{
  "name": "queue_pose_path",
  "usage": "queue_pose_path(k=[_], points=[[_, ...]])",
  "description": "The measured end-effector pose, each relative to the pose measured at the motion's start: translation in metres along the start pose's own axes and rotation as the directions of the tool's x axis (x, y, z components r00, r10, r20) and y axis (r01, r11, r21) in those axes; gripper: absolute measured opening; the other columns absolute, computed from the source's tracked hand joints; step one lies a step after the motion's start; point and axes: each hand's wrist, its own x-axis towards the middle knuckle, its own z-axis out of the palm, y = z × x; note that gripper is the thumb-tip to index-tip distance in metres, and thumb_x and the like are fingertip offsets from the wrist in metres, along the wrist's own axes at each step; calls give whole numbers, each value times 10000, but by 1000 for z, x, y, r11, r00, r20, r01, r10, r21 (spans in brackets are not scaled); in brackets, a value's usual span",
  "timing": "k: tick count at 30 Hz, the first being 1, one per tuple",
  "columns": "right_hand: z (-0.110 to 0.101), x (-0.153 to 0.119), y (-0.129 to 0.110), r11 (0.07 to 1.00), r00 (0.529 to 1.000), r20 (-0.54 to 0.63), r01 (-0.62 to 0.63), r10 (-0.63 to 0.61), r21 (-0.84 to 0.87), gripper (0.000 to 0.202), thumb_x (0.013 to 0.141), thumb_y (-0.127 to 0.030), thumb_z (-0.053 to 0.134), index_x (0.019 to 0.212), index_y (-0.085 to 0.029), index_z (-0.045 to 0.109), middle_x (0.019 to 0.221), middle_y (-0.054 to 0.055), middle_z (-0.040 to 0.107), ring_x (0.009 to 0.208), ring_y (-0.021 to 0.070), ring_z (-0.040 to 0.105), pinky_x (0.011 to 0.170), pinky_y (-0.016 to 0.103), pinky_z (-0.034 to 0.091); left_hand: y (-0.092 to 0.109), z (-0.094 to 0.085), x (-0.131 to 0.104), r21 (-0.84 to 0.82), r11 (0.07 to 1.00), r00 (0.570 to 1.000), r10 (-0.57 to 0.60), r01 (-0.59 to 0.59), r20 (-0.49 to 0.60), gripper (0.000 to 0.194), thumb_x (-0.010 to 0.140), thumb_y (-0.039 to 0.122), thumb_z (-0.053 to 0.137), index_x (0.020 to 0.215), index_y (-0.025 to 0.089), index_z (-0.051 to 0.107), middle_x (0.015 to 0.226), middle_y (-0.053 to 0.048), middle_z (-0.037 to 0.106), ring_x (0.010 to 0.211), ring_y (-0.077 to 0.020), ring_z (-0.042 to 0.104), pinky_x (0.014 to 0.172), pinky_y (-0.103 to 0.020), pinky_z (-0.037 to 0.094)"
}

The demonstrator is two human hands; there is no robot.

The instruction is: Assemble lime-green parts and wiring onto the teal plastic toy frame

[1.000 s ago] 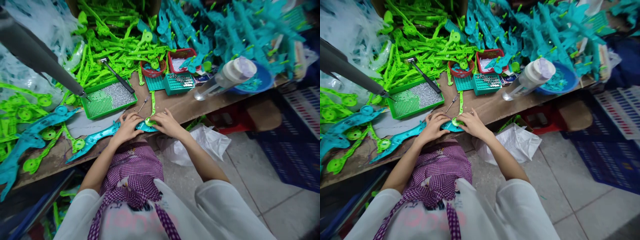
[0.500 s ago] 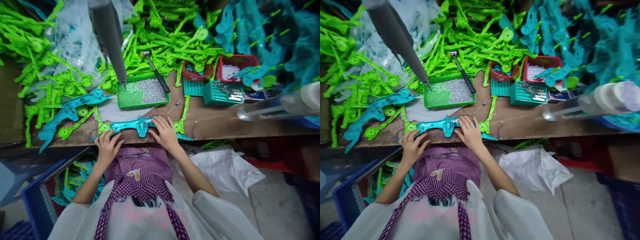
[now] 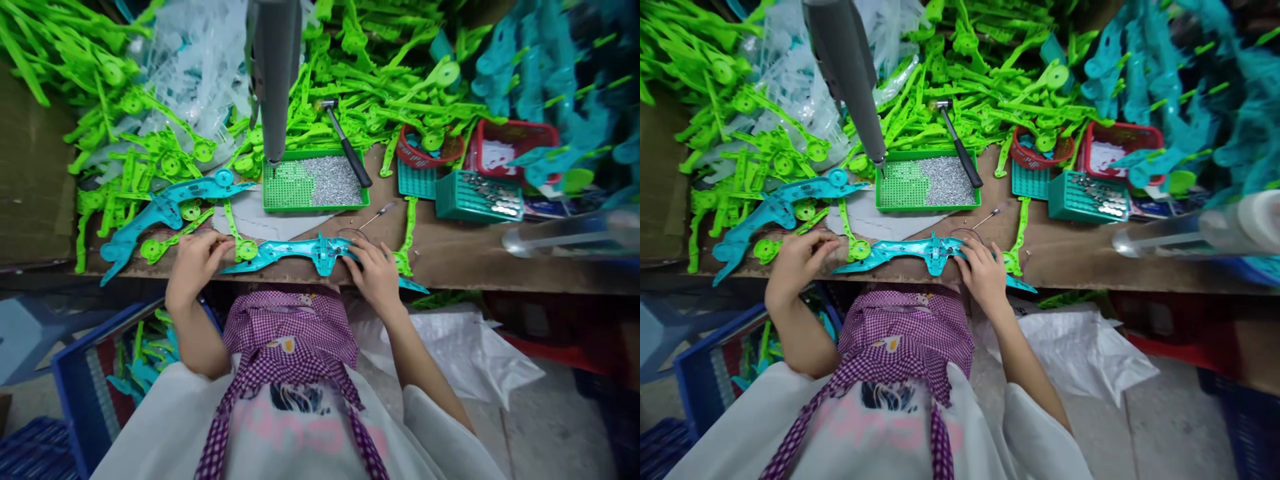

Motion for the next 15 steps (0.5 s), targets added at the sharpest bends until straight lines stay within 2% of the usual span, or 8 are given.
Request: queue_pose_path(k=[4,7,10,13,15], points=[[-7,-9,18,999,999,-35,-20,19,-42,270,967,-364,491,1102,-202,659,1193,111,711,1076,226,667,1074,456,370,-5,-15,16,-30,999,998,-13,11,-63,282,883,443,617,840,188,728,775,-25,724,669,-163,610,671,-274,423],[-12,-16,33,997,996,-88,-6,-2,-82,254,964,-357,502,1071,-191,660,1161,117,723,1062,233,677,1048,453,400,-18,-13,13,-137,990,998,50,-44,43,292,871,457,620,828,191,733,812,-32,731,715,-164,626,694,-269,441],[-13,-19,42,997,995,-96,19,-26,-75,247,959,-355,513,1054,-186,665,1146,124,728,1078,237,676,1016,438,441,-38,-6,1,-273,962,994,9,21,108,325,839,486,642,918,183,731,872,-43,740,744,-168,639,655,-252,454],[-9,-20,47,999,997,-73,28,-30,-39,245,947,-354,530,1064,-188,667,1164,133,717,1097,241,667,995,426,475,-60,-5,-10,-218,971,995,-98,96,3,341,835,492,639,949,183,727,867,-40,737,741,-168,631,664,-254,461],[-8,-20,50,1000,997,-68,27,-27,-9,249,939,-357,535,1075,-192,662,1158,137,713,1090,248,666,989,436,491,-70,-9,-14,-104,992,994,-80,73,-69,314,846,488,627,876,192,727,819,-33,724,739,-170,621,698,-266,460]])
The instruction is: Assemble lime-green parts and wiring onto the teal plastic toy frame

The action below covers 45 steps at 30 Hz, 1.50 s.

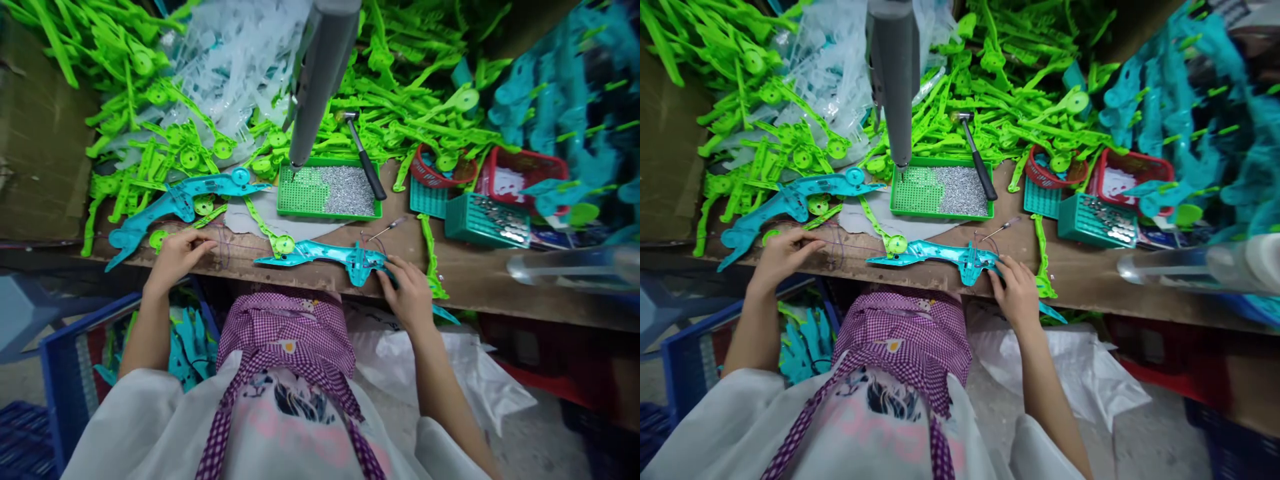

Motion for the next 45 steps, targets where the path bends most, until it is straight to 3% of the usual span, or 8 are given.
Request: queue_pose_path(k=[4,8,11,15,22,27,34,45], points=[[-14,3,-8,997,996,-69,-60,63,53,365,901,-421,566,1188,-200,612,1199,159,660,1162,307,623,1021,526,470,1,-10,2,137,983,991,130,-125,-24,296,878,475,599,825,209,717,752,-30,689,727,-178,608,728,-294,449],[-41,31,-80,979,965,-208,-129,161,158,454,919,-407,531,1333,-221,514,1305,187,565,1256,335,549,1052,561,435,28,-2,9,87,971,975,221,-222,23,320,907,491,563,848,216,716,782,-31,702,743,-176,614,749,-306,456],[-40,69,-164,896,998,16,47,-60,442,515,978,-379,405,1472,-251,333,1430,141,495,1381,271,436,1127,525,388,58,11,12,36,941,941,333,-335,61,308,932,462,541,883,213,716,813,-33,717,780,-172,625,780,-311,457],[-13,109,-229,641,888,266,42,-376,767,561,1006,-359,318,1540,-221,213,1537,99,405,1440,187,355,1157,404,374,79,22,7,75,897,900,433,-435,43,288,957,376,504,877,198,715,856,-60,727,826,-184,644,814,-337,455],[-5,110,-206,661,753,579,-266,-311,701,418,924,-419,541,1252,-168,602,956,75,720,807,183,647,709,309,503,60,40,-9,-412,911,976,95,-5,197,280,832,450,667,784,176,703,710,-21,709,628,-135,617,592,-254,473],[-1,117,-191,631,717,604,-298,-348,716,288,917,-423,557,837,-174,678,658,-16,612,591,107,497,562,242,363,46,63,5,-616,710,855,39,341,517,394,731,542,721,734,156,640,538,13,595,464,-102,526,444,-216,415],[-11,147,-162,608,827,503,-269,-251,747,273,938,-425,509,854,-185,611,745,-3,606,678,110,517,632,250,397,46,80,30,-205,949,968,249,-239,27,289,936,358,568,1160,196,649,1155,-117,679,1093,-240,627,962,-443,503],[42,192,-182,683,817,532,-257,-225,684,239,854,-376,589,832,-150,664,719,3,611,663,120,500,641,258,378,23,109,5,-15,925,918,380,-380,114,341,969,357,497,1230,182,631,1366,-134,560,1423,-302,370,1148,-531,348]])
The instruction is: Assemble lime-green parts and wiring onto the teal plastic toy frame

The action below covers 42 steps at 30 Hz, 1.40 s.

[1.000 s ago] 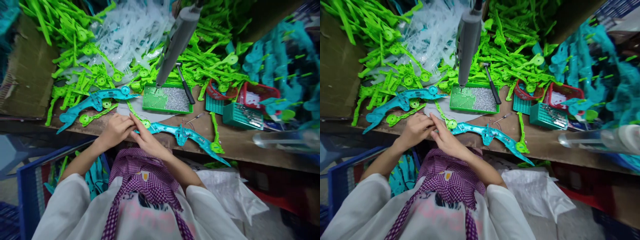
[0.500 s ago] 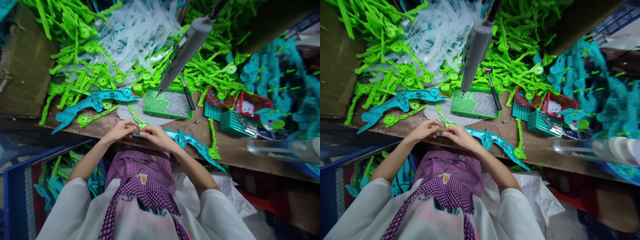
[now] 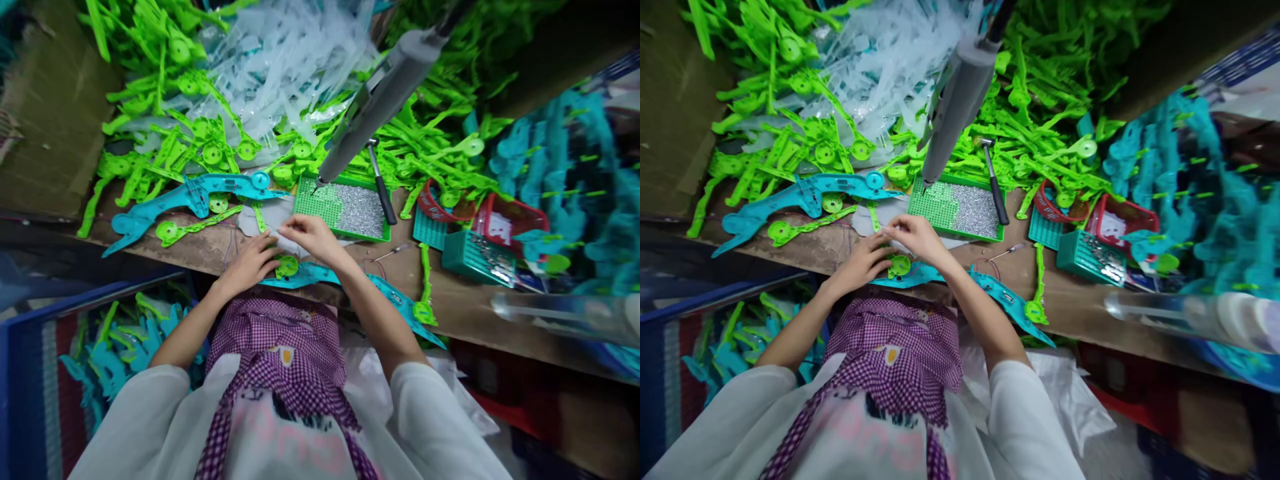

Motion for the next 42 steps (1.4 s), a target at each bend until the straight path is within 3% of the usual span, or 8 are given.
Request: queue_pose_path(k=[3,8,11,17,26,35,42], points=[[12,27,-2,974,1000,-1,-19,20,-225,187,849,-285,578,840,-142,697,723,15,645,695,137,538,694,265,374,1,0,-3,-13,999,999,-37,36,-29,342,964,380,504,1225,207,641,1394,-127,538,1434,-305,350,1153,-548,333],[25,53,-9,947,999,9,-44,50,-317,196,853,-240,552,868,-125,711,827,48,702,765,145,590,712,252,379,1,2,-4,-9,999,998,-34,34,-53,342,963,396,504,1204,211,659,1358,-124,568,1426,-312,360,1152,-556,332],[30,57,-12,916,994,39,-82,106,-393,182,834,-250,572,842,-138,716,822,55,710,767,161,604,694,259,386,1,3,-4,-4,1000,997,-28,28,-65,344,966,397,493,1188,203,670,1332,-123,580,1411,-311,377,1153,-541,340],[42,50,-12,789,987,-42,-152,158,-595,239,877,-318,522,934,-205,725,883,102,733,823,247,647,712,327,433,2,2,-4,-5,1000,997,-24,24,-75,339,963,388,499,1151,179,689,1324,-133,576,1395,-311,391,1156,-517,343],[49,44,-20,726,979,-52,-180,195,-664,310,928,-283,430,1092,-200,679,984,125,734,915,286,671,786,371,470,2,2,-4,29,999,997,-19,22,-80,341,965,398,490,1123,177,696,1315,-138,582,1354,-317,436,1132,-520,374],[48,48,-13,757,966,-95,-248,241,-605,261,873,-337,495,944,-206,710,950,77,747,927,233,671,803,312,466,2,3,-5,-4,1000,996,-22,22,-82,334,961,398,496,1146,196,688,1313,-130,589,1387,-311,407,1144,-538,355],[44,56,-11,753,960,-20,-231,278,-616,266,875,-342,538,967,-182,731,1012,91,751,946,232,672,813,314,455,1,5,-5,-14,1000,997,-24,23,-79,335,961,397,499,1155,197,687,1302,-128,594,1404,-312,389,1149,-529,346]])
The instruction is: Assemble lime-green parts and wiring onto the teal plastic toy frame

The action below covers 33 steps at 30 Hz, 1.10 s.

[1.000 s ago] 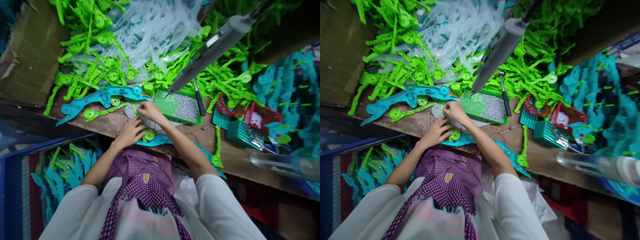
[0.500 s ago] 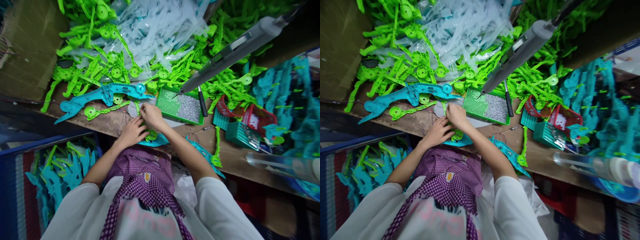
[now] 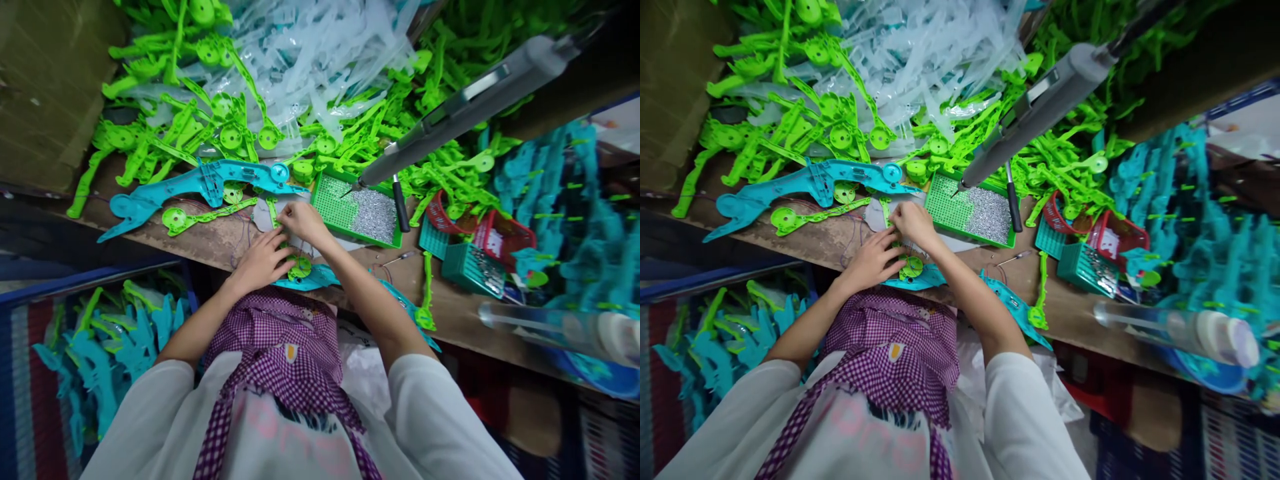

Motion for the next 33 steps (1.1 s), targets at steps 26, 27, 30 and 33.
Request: queue_pose_path(k=[26,27,30,33], points=[[-29,24,-43,949,954,284,1,94,-315,362,806,-151,631,1157,-80,688,1180,222,691,1136,326,642,902,385,511,-2,2,1,70,997,1000,21,-22,10,343,970,404,477,1162,204,680,1310,-116,588,1383,-297,407,1142,-506,349],[-28,21,-41,952,962,256,-15,97,-305,371,816,-173,629,1173,-80,673,1198,223,682,1142,326,636,907,389,508,-2,2,0,70,997,1000,17,-18,9,338,969,403,479,1157,207,681,1306,-114,591,1381,-294,409,1141,-507,350],[-21,6,-28,974,992,111,-38,65,-225,380,861,-265,588,1212,-127,626,1225,186,674,1130,306,636,903,391,500,0,1,0,64,998,1000,10,-9,-2,328,964,400,489,1128,202,693,1286,-118,603,1373,-294,422,1137,-504,348],[-9,-14,-13,995,1000,-23,-20,18,-94,300,916,-326,492,1136,-189,641,1126,123,715,1055,278,658,870,377,489,1,-1,1,56,998,1000,11,-10,-13,322,964,399,487,1104,203,701,1297,-123,601,1377,-299,420,1131,-523,337]])
